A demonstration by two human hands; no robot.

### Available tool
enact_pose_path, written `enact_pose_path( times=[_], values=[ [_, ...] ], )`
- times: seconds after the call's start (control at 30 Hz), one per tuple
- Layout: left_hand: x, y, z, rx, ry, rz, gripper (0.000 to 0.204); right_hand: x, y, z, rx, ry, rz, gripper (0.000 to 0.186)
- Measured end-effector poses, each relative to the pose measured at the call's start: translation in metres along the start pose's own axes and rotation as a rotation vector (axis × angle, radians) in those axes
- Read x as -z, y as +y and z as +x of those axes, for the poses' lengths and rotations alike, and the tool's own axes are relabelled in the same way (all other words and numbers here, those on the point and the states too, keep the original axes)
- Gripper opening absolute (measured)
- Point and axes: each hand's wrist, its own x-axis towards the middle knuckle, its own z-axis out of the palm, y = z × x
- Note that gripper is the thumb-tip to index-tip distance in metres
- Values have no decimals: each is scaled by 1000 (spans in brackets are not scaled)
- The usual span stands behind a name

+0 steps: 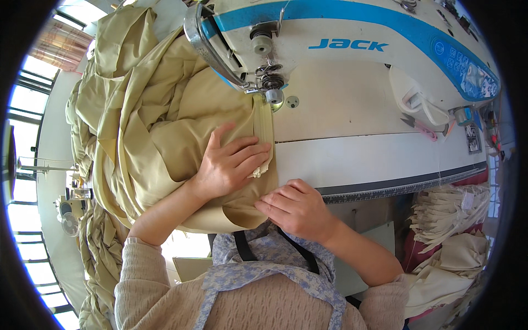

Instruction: The person sews a zipper onto a beige fabric item using a sewing machine. They guide the fabric and zipper under the needle, adjust the material, and trim threads with scissors. The work continues across multiple sections of the item.

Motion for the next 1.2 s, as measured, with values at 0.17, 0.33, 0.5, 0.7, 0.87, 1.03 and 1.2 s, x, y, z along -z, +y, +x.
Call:
enact_pose_path(
  times=[0.17, 0.33, 0.5, 0.7, 0.87, 1.03, 1.2],
  values=[
    [-3, -13, 1, -52, -19, 22, 35, 2, 4, 9, -12, -21, -36, 24],
    [-3, -26, 2, 46, -56, -54, 35, -1, 14, 27, -23, -5, -55, 18],
    [41, -34, -46, 392, -130, 77, 48, -8, 3, 9, -6, 12, -5, 15],
    [53, -56, -23, 447, -37, 173, 29, -13, -4, 12, 2, 32, -23, 15],
    [28, 10, 13, 110, -95, -301, 34, -9, -3, 10, -15, 27, -38, 14],
    [5, 10, 12, 81, -37, -134, 24, -10, -1, 8, -17, 41, -9, 13],
    [2, -2, 8, 144, 23, -302, 20, 2, 9, 15, -251, 92, 262, 23]
  ],
)
